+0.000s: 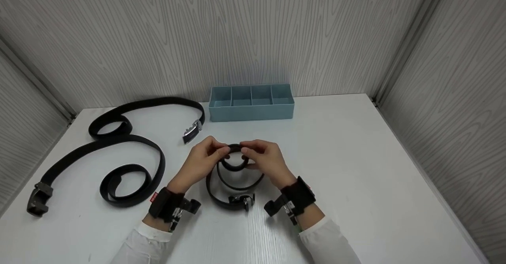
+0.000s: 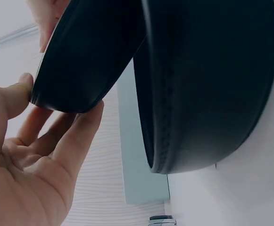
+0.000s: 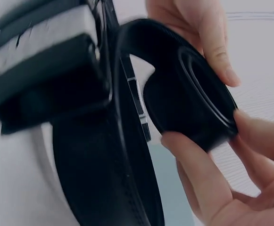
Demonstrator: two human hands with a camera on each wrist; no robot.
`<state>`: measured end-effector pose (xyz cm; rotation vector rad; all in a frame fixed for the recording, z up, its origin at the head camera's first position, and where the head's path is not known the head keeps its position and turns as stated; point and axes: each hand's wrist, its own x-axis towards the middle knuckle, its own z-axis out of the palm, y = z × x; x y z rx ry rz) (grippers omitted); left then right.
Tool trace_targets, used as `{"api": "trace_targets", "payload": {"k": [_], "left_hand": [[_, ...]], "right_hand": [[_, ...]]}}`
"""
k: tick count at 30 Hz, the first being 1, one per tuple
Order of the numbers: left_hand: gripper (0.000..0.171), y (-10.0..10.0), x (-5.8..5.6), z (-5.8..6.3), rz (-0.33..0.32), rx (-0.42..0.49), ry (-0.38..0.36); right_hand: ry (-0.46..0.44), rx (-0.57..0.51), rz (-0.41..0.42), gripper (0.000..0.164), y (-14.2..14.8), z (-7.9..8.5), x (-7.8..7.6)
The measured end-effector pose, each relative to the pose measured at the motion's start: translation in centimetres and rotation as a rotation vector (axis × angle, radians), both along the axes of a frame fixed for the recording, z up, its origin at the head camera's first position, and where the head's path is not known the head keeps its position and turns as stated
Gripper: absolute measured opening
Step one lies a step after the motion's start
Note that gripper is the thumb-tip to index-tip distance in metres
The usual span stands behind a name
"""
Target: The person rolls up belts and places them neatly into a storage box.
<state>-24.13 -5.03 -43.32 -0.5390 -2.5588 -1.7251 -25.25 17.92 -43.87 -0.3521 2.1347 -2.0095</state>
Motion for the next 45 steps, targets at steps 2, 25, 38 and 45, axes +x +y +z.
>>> {"api": "trace_targets", "payload": {"k": [2,25,38,45], "left_hand": [[0.024,-0.1,-0.1,0.0,0.002,0.015,-0.01],[0.024,0.3,0.1,0.2,0.031,-0.027,0.049],[0.019,0.2,-0.1,0.4,0.094,-0.003,0.083],[0.018,0.1,-0.1,0.5,0.051,-0.103,0.142]], "right_hand": [[-0.02,-0.034,-0.04,0.034,-0.1,-0.1,-0.1],[-0.011,0.025,0.08,0.044,0.6,0.1,0.0],[-0.062,-0.097,0.001,0.048,0.2,0.1,-0.3],[0.008,0.078,0.104,0.042,0.7,0.5,-0.1]]}}
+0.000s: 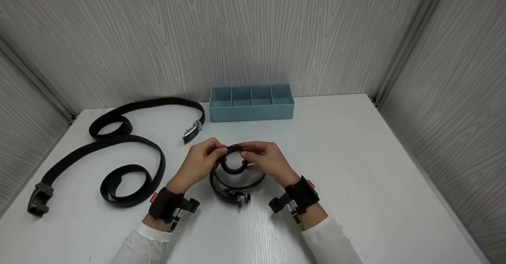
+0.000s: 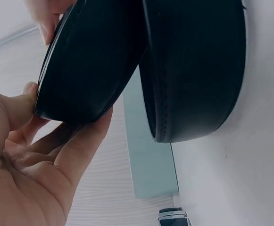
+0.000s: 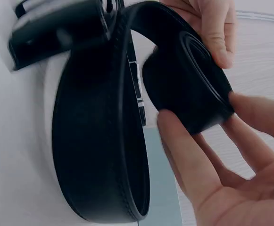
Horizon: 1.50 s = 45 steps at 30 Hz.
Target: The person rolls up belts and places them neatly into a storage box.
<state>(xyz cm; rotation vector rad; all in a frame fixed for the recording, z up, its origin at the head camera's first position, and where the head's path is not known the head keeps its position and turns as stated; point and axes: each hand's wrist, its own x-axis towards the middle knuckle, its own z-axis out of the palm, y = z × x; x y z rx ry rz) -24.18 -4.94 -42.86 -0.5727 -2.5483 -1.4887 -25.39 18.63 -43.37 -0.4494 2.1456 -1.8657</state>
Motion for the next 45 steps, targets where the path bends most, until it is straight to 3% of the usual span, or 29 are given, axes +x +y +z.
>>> {"api": "trace_targets", "payload": {"k": [5,12,18,24,33,38,45], "left_hand": [[0.017,0.0,0.1,-0.1,-0.01,0.006,-0.036],[0.031,-0.1,0.1,-0.3,0.014,0.079,-0.113],[0.027,-0.3,0.1,-0.4,-0.016,0.109,-0.12],[0.02,-0.3,0.0,-0.3,-0.004,0.042,-0.086],[0.018,-0.1,0.2,-0.3,-0.047,-0.01,-0.104],[0.022,-0.1,0.2,-0.2,-0.029,0.011,-0.133],[0.03,-0.3,0.2,-0.2,0.003,0.081,-0.166]], "right_hand": [[0.002,0.007,-0.003,0.041,0.1,-0.1,0.0],[-0.047,-0.157,-0.111,0.046,-0.8,-0.5,0.1],[-0.096,-0.247,-0.176,0.044,-1.2,-0.7,0.2],[-0.11,-0.204,-0.144,0.046,-1.0,-0.6,0.2],[0.016,0.031,-0.044,0.039,-0.4,-0.1,0.2],[-0.013,-0.032,-0.067,0.039,-0.6,-0.3,0.2],[-0.093,-0.162,-0.17,0.043,-1.3,-0.7,0.2]]}}
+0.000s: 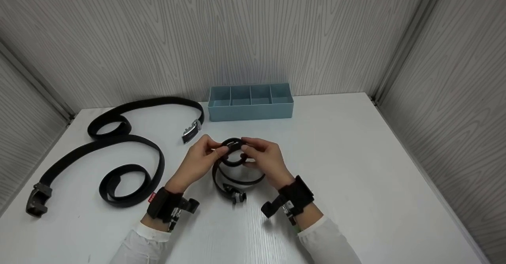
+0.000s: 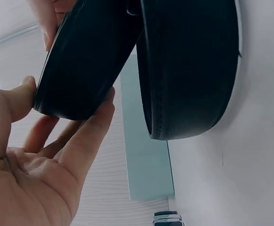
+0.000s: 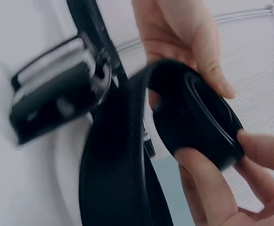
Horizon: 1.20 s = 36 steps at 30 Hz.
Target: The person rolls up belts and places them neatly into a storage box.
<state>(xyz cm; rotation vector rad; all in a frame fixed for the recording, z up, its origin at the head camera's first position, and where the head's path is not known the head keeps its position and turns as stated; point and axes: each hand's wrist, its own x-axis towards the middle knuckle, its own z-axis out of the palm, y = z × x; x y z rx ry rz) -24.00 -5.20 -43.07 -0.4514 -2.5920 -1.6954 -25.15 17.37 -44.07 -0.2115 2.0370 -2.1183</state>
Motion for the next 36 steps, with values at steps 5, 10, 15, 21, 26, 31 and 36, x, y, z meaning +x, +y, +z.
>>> {"api": "trace_targets", "payload": {"k": [5,10,15,21,26,31,36], "left_hand": [[0.026,0.0,-0.1,0.0,-0.013,-0.017,0.023],[0.022,0.0,-0.1,0.1,-0.022,-0.051,0.044],[0.021,0.2,0.0,0.2,-0.06,-0.063,0.046],[0.02,0.1,0.0,0.0,-0.078,-0.075,0.056],[0.024,0.1,0.0,0.0,-0.045,-0.043,0.027],[0.027,0.1,0.0,0.0,-0.01,-0.01,-0.001],[0.026,0.1,-0.1,0.0,-0.022,-0.036,0.021]], "right_hand": [[-0.009,-0.004,-0.011,0.043,-0.1,0.0,-0.1],[0.036,0.069,0.059,0.041,0.4,0.2,0.0],[0.077,0.166,0.148,0.04,0.9,0.4,-0.1],[0.075,0.168,0.161,0.04,1.0,0.2,-0.2],[0.051,0.076,0.095,0.041,0.4,0.1,-0.1],[0.017,0.002,0.024,0.045,0.1,-0.2,-0.2],[0.0,-0.011,0.024,0.044,0.4,-0.4,-0.3]]}}
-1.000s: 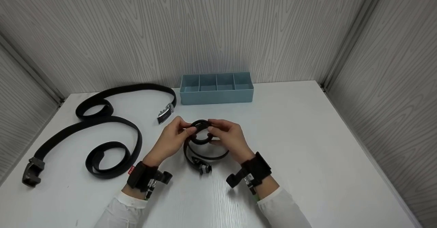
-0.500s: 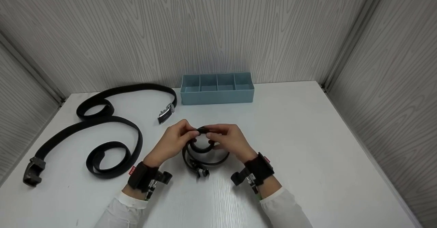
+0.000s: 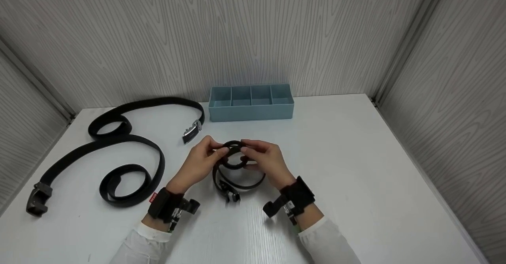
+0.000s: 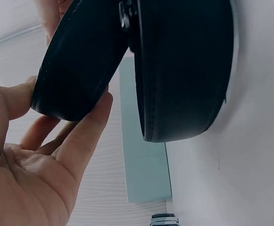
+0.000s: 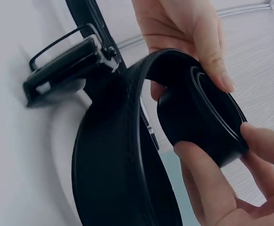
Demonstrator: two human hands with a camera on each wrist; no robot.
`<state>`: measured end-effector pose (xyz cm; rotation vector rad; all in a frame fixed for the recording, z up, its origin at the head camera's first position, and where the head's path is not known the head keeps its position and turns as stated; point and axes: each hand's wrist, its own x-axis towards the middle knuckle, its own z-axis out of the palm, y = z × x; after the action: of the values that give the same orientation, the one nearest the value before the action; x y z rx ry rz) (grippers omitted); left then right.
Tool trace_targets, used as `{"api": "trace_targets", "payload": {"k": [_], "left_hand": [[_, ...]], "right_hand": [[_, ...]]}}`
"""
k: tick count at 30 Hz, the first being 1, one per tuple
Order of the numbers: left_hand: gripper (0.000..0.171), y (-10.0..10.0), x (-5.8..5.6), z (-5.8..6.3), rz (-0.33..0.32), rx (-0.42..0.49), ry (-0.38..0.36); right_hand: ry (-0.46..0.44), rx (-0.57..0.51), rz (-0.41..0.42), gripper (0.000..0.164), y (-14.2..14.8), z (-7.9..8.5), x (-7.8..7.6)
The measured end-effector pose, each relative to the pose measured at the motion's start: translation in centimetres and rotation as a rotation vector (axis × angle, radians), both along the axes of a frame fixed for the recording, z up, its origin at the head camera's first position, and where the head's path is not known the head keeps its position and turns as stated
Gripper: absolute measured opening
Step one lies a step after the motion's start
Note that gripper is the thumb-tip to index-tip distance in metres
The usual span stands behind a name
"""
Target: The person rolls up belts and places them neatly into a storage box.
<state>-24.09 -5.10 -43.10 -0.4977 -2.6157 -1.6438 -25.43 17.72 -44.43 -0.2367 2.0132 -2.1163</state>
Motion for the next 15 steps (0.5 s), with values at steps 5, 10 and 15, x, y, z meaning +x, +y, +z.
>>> {"api": "trace_targets", "payload": {"k": [5,10,15], "left_hand": [[0.021,-0.02,0.05,0.03,-0.021,-0.028,0.043],[0.02,0.1,0.06,-0.06,-0.071,-0.039,0.034],[0.021,0.05,0.1,-0.05,-0.049,-0.038,0.005]], "right_hand": [[0.05,0.07,0.07,0.043,0.37,0.16,-0.02],[0.09,0.154,0.148,0.042,0.83,0.18,-0.11],[0.089,0.131,0.132,0.041,0.69,0.01,-0.12]]}}
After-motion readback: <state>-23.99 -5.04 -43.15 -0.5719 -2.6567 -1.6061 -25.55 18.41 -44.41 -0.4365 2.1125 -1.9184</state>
